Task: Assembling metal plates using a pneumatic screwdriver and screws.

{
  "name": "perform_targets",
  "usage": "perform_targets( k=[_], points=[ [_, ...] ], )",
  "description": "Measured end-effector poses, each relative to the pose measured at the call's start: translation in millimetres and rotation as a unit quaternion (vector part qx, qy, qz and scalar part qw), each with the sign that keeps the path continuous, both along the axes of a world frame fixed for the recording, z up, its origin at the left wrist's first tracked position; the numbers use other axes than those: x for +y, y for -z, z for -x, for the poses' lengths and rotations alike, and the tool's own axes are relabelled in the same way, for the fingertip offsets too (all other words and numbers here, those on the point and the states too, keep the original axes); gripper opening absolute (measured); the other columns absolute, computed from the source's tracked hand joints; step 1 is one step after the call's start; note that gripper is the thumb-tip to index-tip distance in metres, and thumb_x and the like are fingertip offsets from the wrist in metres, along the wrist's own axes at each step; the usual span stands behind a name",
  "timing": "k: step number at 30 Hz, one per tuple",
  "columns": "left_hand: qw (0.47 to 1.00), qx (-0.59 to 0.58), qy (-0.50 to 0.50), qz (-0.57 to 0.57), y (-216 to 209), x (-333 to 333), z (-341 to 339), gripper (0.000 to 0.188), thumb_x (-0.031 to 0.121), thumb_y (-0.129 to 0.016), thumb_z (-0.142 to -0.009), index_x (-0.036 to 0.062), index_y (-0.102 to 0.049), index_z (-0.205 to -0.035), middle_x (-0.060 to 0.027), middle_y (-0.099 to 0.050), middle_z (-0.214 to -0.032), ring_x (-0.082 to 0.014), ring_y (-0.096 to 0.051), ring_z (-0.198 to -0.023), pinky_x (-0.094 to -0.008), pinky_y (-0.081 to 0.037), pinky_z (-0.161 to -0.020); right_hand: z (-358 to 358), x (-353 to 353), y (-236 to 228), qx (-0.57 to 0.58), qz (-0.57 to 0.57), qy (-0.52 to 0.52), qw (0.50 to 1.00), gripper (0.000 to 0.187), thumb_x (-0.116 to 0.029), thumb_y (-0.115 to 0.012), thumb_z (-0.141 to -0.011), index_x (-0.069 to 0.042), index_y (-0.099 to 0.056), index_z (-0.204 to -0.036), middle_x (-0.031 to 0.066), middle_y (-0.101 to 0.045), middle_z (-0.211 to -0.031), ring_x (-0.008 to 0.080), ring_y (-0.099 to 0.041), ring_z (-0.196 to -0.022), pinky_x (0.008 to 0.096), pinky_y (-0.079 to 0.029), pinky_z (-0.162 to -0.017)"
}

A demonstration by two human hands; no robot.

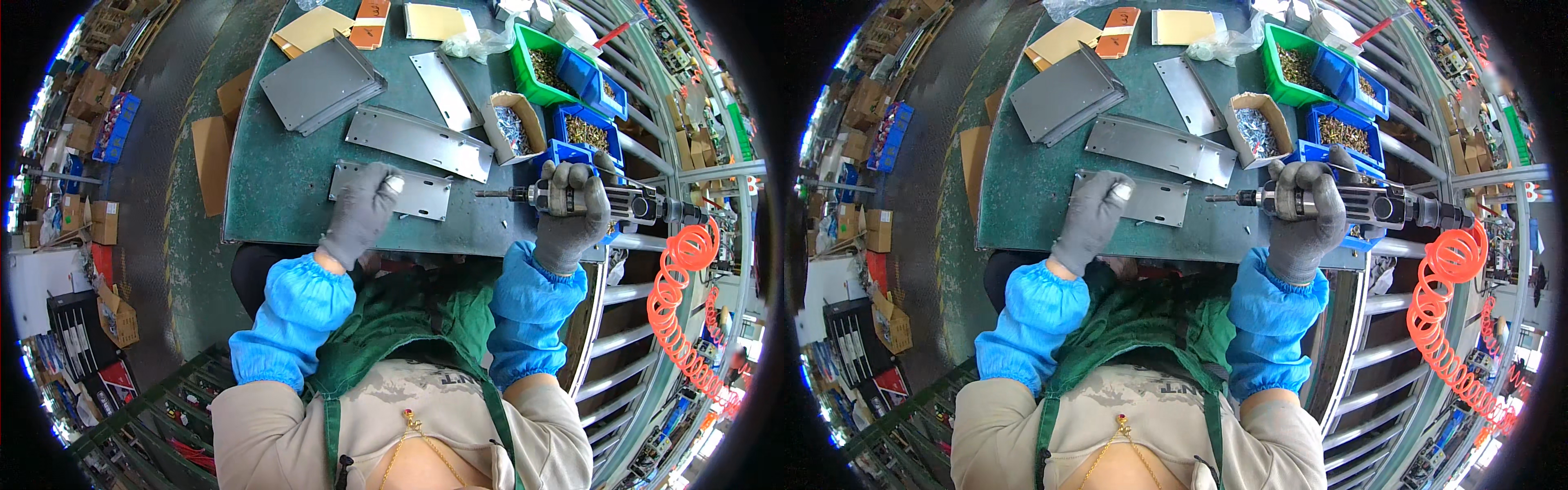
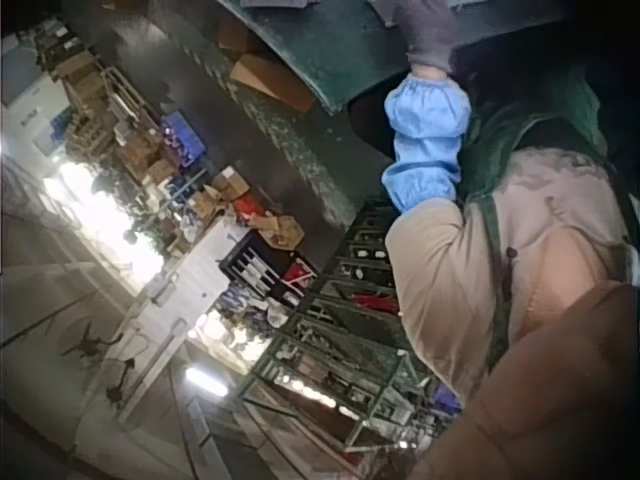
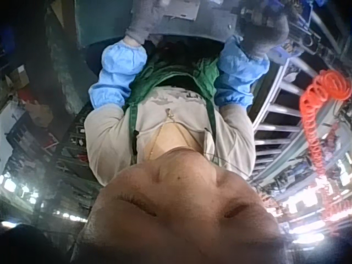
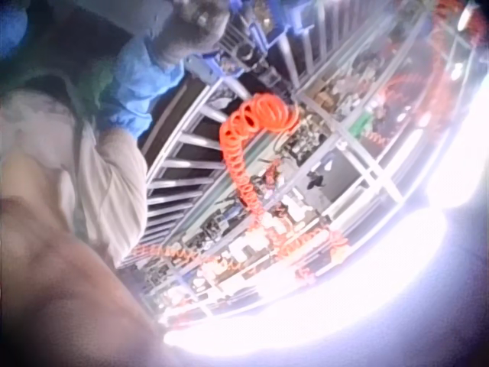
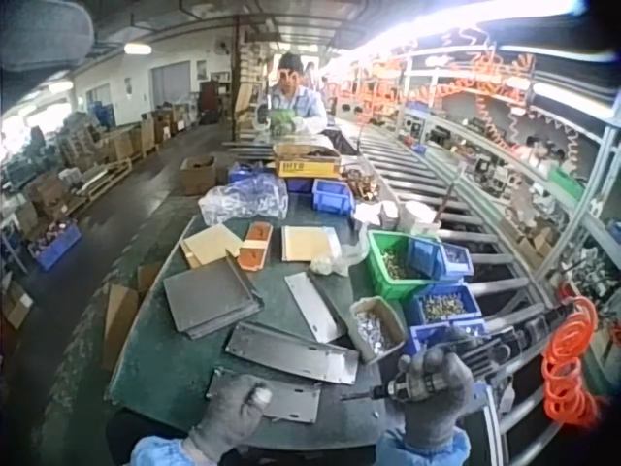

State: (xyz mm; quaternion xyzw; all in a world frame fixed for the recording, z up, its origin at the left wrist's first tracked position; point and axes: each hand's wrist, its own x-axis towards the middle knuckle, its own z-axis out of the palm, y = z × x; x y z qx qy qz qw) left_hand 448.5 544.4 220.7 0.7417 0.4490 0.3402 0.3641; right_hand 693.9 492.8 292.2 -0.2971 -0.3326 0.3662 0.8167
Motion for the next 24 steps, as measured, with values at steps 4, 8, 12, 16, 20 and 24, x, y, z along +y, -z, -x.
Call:
perform_targets(
  k=[4,8,12,16,20,24],
  points=[
    [0.999,0.035,0.033,0.003,7,-8,11,0.013,0.016,-0.066,-0.08,0.0078,-0.065,-0.091,-0.0103,-0.06,-0.079,-0.0283,-0.059,-0.071,-0.034,-0.049,-0.066,-5,-5,4,-0.03,0.006,-0.011,0.999,0.041,-0.02,-0.055,-0.088,-0.008,-0.043,-0.125,0.0019,-0.046,-0.08,0.0162,-0.046,-0.074,0.0415,-0.043,-0.085],
    [0.98,0.166,0.042,-0.102,12,-26,4,0.009,0.016,-0.067,-0.078,0.012,-0.067,-0.085,-0.0063,-0.056,-0.075,-0.0277,-0.058,-0.072,-0.0375,-0.048,-0.064,5,-6,5,-0.026,0.006,-0.016,1.0,0.04,-0.02,-0.055,-0.088,-0.008,-0.044,-0.124,0.0019,-0.046,-0.079,0.0163,-0.046,-0.074,0.0422,-0.044,-0.085],
    [0.961,0.246,0.009,-0.129,15,-38,-4,0.01,0.016,-0.064,-0.079,0.0111,-0.062,-0.087,-0.0082,-0.053,-0.076,-0.0266,-0.057,-0.076,-0.0395,-0.047,-0.065,6,-9,7,-0.028,0.016,-0.009,0.999,0.04,-0.02,-0.055,-0.088,-0.007,-0.044,-0.124,0.0021,-0.048,-0.079,0.0162,-0.047,-0.074,0.0422,-0.044,-0.085],
    [0.941,0.319,0.006,-0.114,24,-41,-8,0.012,0.014,-0.061,-0.082,0.0089,-0.056,-0.091,-0.0103,-0.051,-0.076,-0.0287,-0.056,-0.075,-0.0401,-0.047,-0.065,9,-12,7,-0.032,0.023,0.001,0.999,0.041,-0.02,-0.056,-0.086,-0.007,-0.044,-0.123,0.0023,-0.05,-0.08,0.0161,-0.048,-0.073,0.0419,-0.045,-0.083],
    [0.998,0.063,0.001,-0.028,27,-31,-4,0.008,0.011,-0.057,-0.085,0.0083,-0.055,-0.093,-0.0077,-0.052,-0.079,-0.0222,-0.054,-0.069,-0.0311,-0.046,-0.058,13,-14,5,-0.021,0.025,0.006,0.999,0.041,-0.02,-0.056,-0.086,-0.007,-0.044,-0.123,0.0027,-0.051,-0.079,0.0164,-0.048,-0.072,0.0415,-0.046,-0.082],
    [0.67,-0.516,0.083,0.527,12,-22,-14,0.005,0.008,-0.05,-0.09,0.0062,-0.052,-0.094,-0.0053,-0.052,-0.085,-0.0088,-0.045,-0.066,-0.0171,-0.037,-0.05,15,-11,6,0.031,0.012,-0.002,0.999,0.04,-0.02,-0.056,-0.086,-0.007,-0.044,-0.122,0.0034,-0.051,-0.079,0.0168,-0.049,-0.072,0.0417,-0.047,-0.083]
  ],
)
